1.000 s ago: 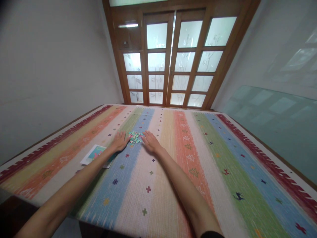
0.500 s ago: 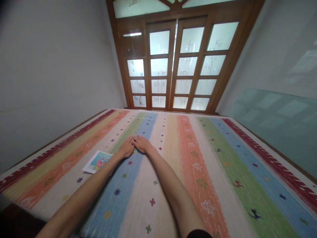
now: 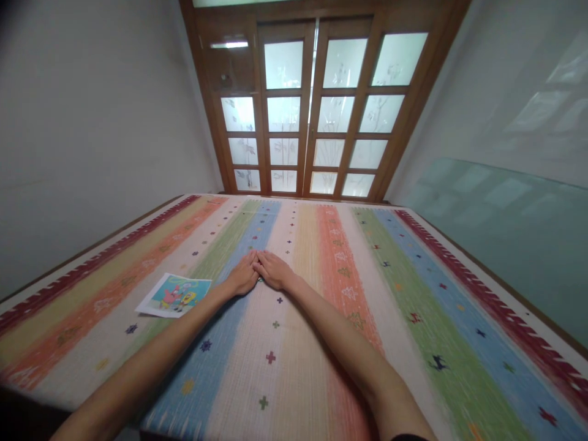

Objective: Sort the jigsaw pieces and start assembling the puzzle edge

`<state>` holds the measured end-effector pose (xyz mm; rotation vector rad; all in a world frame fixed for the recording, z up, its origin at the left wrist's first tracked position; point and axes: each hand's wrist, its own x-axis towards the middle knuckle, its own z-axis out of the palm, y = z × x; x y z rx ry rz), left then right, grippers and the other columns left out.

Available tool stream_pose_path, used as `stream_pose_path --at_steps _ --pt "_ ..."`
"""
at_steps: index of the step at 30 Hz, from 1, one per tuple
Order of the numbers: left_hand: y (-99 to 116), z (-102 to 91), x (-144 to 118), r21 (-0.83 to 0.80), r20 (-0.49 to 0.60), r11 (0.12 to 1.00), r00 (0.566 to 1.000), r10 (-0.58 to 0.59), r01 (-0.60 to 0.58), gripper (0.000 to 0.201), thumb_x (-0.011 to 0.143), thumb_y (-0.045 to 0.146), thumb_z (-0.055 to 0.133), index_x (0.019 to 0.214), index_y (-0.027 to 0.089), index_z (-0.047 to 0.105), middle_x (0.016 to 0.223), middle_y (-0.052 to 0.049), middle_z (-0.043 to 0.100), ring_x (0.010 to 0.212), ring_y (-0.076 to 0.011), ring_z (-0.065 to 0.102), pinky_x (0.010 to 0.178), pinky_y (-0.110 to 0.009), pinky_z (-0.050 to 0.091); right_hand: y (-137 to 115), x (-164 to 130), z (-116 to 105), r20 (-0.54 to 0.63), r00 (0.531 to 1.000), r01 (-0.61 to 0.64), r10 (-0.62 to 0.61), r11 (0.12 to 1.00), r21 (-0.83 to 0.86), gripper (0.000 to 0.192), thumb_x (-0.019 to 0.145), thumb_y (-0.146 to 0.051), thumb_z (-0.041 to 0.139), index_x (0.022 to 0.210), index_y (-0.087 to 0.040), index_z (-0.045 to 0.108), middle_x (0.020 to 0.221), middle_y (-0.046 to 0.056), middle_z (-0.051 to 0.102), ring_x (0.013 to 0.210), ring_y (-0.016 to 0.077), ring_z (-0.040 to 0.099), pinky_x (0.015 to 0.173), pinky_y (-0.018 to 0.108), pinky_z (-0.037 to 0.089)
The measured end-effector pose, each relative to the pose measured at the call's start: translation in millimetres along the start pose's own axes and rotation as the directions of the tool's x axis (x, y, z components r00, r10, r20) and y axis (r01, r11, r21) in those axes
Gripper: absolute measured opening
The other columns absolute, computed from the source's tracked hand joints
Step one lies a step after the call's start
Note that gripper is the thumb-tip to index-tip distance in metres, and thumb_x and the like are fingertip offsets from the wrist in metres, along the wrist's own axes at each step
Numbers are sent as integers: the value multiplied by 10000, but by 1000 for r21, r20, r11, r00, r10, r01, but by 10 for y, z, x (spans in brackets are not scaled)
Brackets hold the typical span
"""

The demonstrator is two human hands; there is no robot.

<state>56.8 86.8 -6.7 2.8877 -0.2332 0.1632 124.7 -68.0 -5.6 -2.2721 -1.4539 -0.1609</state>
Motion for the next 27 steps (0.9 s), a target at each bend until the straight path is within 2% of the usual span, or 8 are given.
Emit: stream_pose_path --at_steps 4,8,13,17,19,21,23,27 --pt "353 71 -102 -39 19 996 997 75 -74 635 1006 300 231 1552 -20 283 1633 -243 257 1547 -301 180 1254 -486 204 -12 -481 -137 -16 997 -75 75 997 27 656 1068 -525 219 1565 -120 356 1572 169 433 1494 293 346 1224 543 313" --pt "649 168 -270 -101 10 971 975 221 -219 631 1036 344 210 1576 19 235 1645 -221 236 1551 -273 155 1260 -466 201 -141 -969 -272 -34 985 -166 169 982 86 726 1058 -566 163 1571 -80 329 1584 193 406 1498 287 339 1239 522 290" --pt "875 143 -397 -206 -31 936 958 286 -286 630 1058 415 201 1585 75 251 1646 -180 261 1548 -247 189 1258 -473 233 -295 -1326 -388 -47 960 -260 276 942 214 743 1044 -611 172 1596 -126 286 1610 169 368 1502 279 332 1236 510 299" --pt "837 -31 -347 -360 -115 907 975 190 -220 589 1049 405 209 1532 128 401 1597 -122 404 1490 -235 357 1241 -450 294 -250 -1365 -435 -82 912 -333 403 842 425 715 1056 -585 124 1603 -147 261 1608 180 370 1484 249 372 1226 492 316" --pt "734 -117 -314 -423 -152 888 980 129 -182 570 1037 392 224 1492 148 466 1531 -107 504 1423 -244 459 1209 -445 351 -181 -1351 -474 -133 868 -347 478 776 526 703 1058 -567 69 1600 -164 265 1588 182 405 1449 242 430 1203 493 354" --pt "606 -176 -299 -427 -151 891 984 98 -154 573 1022 411 271 1492 148 467 1509 -112 529 1390 -265 497 1183 -450 383 -114 -1342 -532 -162 839 -369 520 761 534 717 1053 -576 50 1591 -165 287 1566 188 434 1427 246 463 1187 485 377" --pt "492 -204 -303 -364 -108 917 985 135 -165 641 1001 479 342 1529 122 407 1571 -134 443 1449 -288 420 1208 -451 335 -71 -1344 -595 -130 876 -371 464 822 431 716 1048 -614 185 1574 -152 337 1560 195 440 1436 276 447 1195 497 361" --pt "398 -208 -312 -161 62 953 961 268 -255 929 926 694 428 1592 73 245 1662 -176 193 1546 -326 179 1258 -467 187 -75 -1356 -647 -14 966 -251 258 951 181 789 987 -667 410 1573 -140 357 1600 191 374 1489 316 352 1224 527 298"
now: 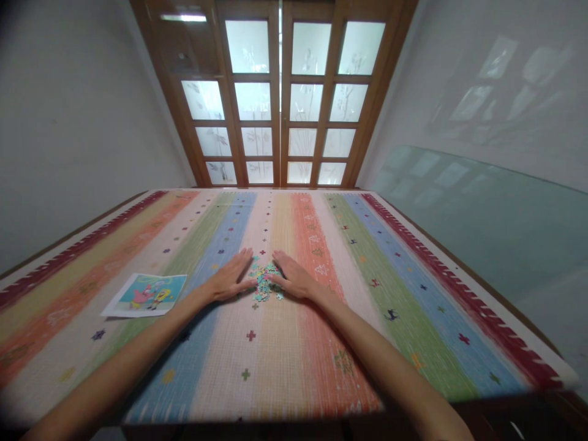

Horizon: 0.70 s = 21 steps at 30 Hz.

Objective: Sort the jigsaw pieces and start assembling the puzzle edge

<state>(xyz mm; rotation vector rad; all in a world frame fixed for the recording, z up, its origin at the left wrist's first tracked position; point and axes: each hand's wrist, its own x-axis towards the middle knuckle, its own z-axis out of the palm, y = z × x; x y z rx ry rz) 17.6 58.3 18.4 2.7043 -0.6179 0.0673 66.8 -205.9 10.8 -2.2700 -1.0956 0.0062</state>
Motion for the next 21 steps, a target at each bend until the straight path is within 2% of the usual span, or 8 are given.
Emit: stream_pose_path --at_steps 4,8,15,21 --pt "39 2 26 113 137 987 986 96 -112 1028 885 784 421 1607 88 197 1660 -183 181 1551 -330 150 1264 -479 89 -39 -23 53 125 989 93 -75 986 -140 943 923 -744 464 1584 -88 320 1627 207 294 1523 329 266 1249 534 230" --pt "145 26 -3 139 143 973 976 162 -182 1053 865 819 431 1610 111 202 1656 -184 206 1551 -330 151 1260 -484 82 -68 -88 74 150 985 109 -81 976 -191 1011 891 -777 486 1579 -56 320 1630 220 277 1526 332 253 1262 507 211" --pt "444 139 -85 126 146 971 971 187 -206 987 941 776 330 1607 68 161 1658 -209 187 1555 -333 115 1258 -500 98 -112 -338 34 161 985 101 -66 969 -224 900 969 -706 420 1620 -118 221 1647 179 246 1540 312 211 1261 525 212" --pt "550 186 -62 -23 115 967 961 253 -252 947 947 768 351 1615 125 155 1657 -182 235 1545 -311 196 1265 -487 134 -131 -524 25 161 986 73 -39 974 -215 780 1039 -627 270 1626 -117 194 1658 164 200 1552 302 155 1259 554 220"
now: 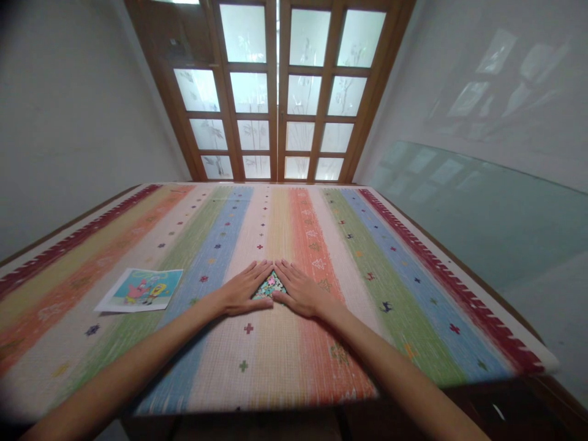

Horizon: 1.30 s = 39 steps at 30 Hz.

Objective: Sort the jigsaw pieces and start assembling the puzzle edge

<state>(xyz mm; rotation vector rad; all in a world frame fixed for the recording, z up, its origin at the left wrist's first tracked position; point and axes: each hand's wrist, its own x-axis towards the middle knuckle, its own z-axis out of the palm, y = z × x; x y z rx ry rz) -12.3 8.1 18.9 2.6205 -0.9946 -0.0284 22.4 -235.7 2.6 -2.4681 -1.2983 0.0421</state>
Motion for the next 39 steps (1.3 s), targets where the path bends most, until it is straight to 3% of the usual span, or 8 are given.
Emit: stream_pose_path --at_steps 12,17,20,22,25,29,33,39 --pt "-35 -45 109 -296 -131 954 988 -82 40 767 987 685 348 1534 147 333 1544 -195 459 1433 -323 437 1221 -519 276 -11 49 46 -51 998 -42 44 998 48 799 1022 -666 269 1619 -136 235 1641 168 266 1535 308 218 1252 553 246" --pt "-71 -40 121 -617 -210 781 939 -273 89 728 1020 662 208 1532 161 342 1352 -199 643 1338 -320 553 1159 -532 355 -26 24 19 -41 999 -29 32 996 85 797 1020 -673 250 1608 -135 274 1636 171 291 1537 303 222 1258 557 225" --pt "-84 -41 124 -775 -231 631 910 -344 41 695 1031 647 136 1516 202 358 1317 -177 673 1304 -313 586 1138 -564 368 -34 0 -23 -40 998 -36 41 990 134 793 1024 -662 255 1612 -131 256 1640 170 281 1535 299 229 1259 546 235" --pt "-110 -81 95 -795 -232 606 906 -355 34 656 1043 613 146 1527 214 339 1324 -175 669 1303 -311 588 1129 -576 373 -20 -25 -61 -42 998 -37 44 985 169 791 1025 -654 279 1621 -136 222 1645 168 266 1531 296 242 1255 541 250" --pt "-195 -195 -6 -643 -206 763 948 -243 56 619 1044 549 280 1561 210 297 1423 -182 595 1364 -304 531 1164 -554 345 18 -72 -121 -28 999 -28 34 982 185 841 1001 -673 366 1629 -144 185 1650 173 248 1531 306 241 1251 544 258" --pt "-305 -289 -148 -197 -77 979 994 -75 58 738 1008 588 382 1594 163 237 1641 -173 285 1516 -320 283 1237 -518 232 39 -108 -162 -6 999 -39 40 987 154 917 956 -712 445 1628 -143 191 1650 183 244 1532 322 233 1251 545 255" --pt "-281 -210 -133 76 42 995 997 -60 57 782 1012 652 301 1602 143 226 1662 -147 220 1557 -316 120 1257 -515 123 5 -37 -141 12 999 -52 51 994 100 946 945 -737 434 1620 -112 213 1647 197 245 1538 332 208 1255 548 235" --pt "-142 -57 -9 121 38 988 994 -101 96 826 1003 702 251 1606 137 230 1651 -168 250 1557 -325 118 1248 -546 68 -74 117 -64 8 999 -54 54 998 30 879 988 -712 337 1621 -113 218 1653 177 213 1547 322 165 1266 553 192"
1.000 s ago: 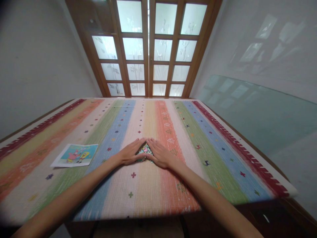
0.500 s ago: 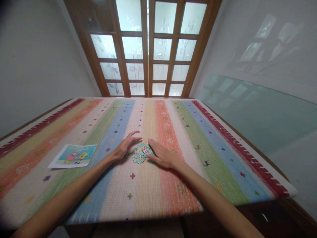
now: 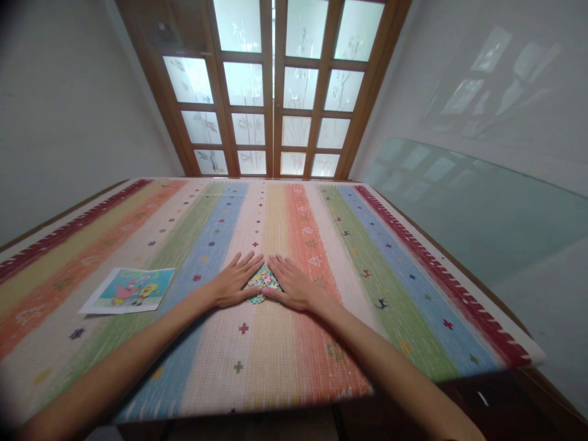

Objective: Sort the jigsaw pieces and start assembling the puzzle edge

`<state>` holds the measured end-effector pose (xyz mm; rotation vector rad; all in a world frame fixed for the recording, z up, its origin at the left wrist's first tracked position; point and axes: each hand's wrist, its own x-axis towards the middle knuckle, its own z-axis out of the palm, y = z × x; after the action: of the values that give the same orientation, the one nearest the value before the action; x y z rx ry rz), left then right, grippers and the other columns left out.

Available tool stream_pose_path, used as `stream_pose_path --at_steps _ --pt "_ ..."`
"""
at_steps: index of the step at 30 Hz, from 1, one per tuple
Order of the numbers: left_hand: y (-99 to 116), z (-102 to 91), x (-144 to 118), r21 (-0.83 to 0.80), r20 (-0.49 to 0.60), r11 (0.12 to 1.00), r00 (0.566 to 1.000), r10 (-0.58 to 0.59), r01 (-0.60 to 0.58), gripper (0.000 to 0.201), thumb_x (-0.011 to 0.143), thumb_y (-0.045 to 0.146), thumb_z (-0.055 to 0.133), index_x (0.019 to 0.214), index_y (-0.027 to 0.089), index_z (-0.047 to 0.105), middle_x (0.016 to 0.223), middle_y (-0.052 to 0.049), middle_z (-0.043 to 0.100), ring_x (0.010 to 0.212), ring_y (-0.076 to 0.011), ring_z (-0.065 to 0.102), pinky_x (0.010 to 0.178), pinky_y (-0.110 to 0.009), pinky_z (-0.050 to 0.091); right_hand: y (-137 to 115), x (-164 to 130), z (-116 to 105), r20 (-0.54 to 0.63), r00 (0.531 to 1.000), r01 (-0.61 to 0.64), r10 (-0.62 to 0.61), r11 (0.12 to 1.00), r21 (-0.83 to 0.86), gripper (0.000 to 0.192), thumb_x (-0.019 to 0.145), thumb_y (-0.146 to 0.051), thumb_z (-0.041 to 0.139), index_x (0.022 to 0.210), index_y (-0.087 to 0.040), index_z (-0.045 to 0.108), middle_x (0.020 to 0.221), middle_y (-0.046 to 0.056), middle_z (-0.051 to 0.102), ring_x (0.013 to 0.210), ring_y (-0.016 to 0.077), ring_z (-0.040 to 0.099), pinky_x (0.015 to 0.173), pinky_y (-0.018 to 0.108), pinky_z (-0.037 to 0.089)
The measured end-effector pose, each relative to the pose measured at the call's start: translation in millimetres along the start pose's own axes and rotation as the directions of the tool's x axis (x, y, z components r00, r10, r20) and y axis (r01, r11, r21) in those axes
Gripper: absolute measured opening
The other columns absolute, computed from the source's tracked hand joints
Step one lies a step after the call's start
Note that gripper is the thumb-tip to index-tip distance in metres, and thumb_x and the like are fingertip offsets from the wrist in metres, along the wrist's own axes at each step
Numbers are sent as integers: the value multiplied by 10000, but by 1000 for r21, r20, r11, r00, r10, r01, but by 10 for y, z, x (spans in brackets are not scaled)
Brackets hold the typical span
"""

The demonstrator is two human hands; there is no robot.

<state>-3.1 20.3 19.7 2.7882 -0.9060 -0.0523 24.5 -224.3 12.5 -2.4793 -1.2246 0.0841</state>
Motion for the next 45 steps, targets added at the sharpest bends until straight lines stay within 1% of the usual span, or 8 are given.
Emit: stream_pose_path --at_steps 12,17,20,22,25,29,37,45 --pt "250 74 -142 -161 -41 987 999 3 -10 745 1031 625 254 1595 138 253 1650 -170 256 1558 -313 120 1250 -537 60 -190 -200 82 -30 999 26 -24 998 58 802 1028 -646 305 1608 -95 252 1651 180 221 1550 295 164 1274 539 184" --pt "163 -24 -144 -275 -88 960 993 -72 46 625 1058 512 237 1553 142 331 1605 -168 374 1511 -287 303 1248 -530 127 -128 -198 14 -22 1000 -14 18 984 179 803 1021 -668 274 1602 -114 283 1647 168 262 1537 280 229 1271 505 227" --pt "48 -149 -107 -308 -201 948 969 -145 78 514 1038 415 316 1410 120 513 1432 -184 579 1342 -293 521 1193 -528 279 -11 -162 -63 -72 993 -66 92 950 305 747 1043 -630 177 1570 -136 368 1615 167 353 1502 277 331 1247 526 288" --pt "-25 -220 -73 -320 -267 943 947 -178 87 407 996 375 401 1217 138 646 1199 -167 697 1147 -293 624 1066 -498 431 84 -134 -98 -137 984 -56 116 923 381 720 1048 -615 155 1507 -164 479 1559 164 454 1463 285 405 1230 546 322" --pt "-69 -268 -45 -321 -284 944 944 -168 72 290 947 335 472 1000 177 709 890 -111 705 859 -251 642 870 -436 513 223 -110 -91 -253 955 -16 157 875 483 670 1047 -618 187 1340 -221 639 1456 150 569 1386 304 502 1192 588 369" --pt "19 -238 -79 -272 -242 961 970 -18 -50 303 937 283 450 991 188 733 868 -98 661 832 -234 603 830 -411 496 347 -141 -8 -328 903 22 277 734 679 625 1043 -625 236 1224 -230 685 1411 138 593 1306 291 576 1101 543 494" --pt "106 -198 -97 -143 -196 990 981 -9 -19 335 918 309 462 1059 225 753 968 -92 618 908 -262 557 896 -462 452 384 -219 1 -366 899 -23 241 859 511 648 1042 -631 213 1125 -248 729 1324 114 658 1271 298 593 1156 583 409" --pt "-304 -207 39 -232 -246 970 960 -133 75 320 910 249 448 993 215 754 980 -107 636 945 -274 595 927 -472 468 384 -218 16 -368 898 -28 242 866 500 658 1044 -625 199 1083 -248 737 1309 108 665 1250 289 606 1131 562 440"
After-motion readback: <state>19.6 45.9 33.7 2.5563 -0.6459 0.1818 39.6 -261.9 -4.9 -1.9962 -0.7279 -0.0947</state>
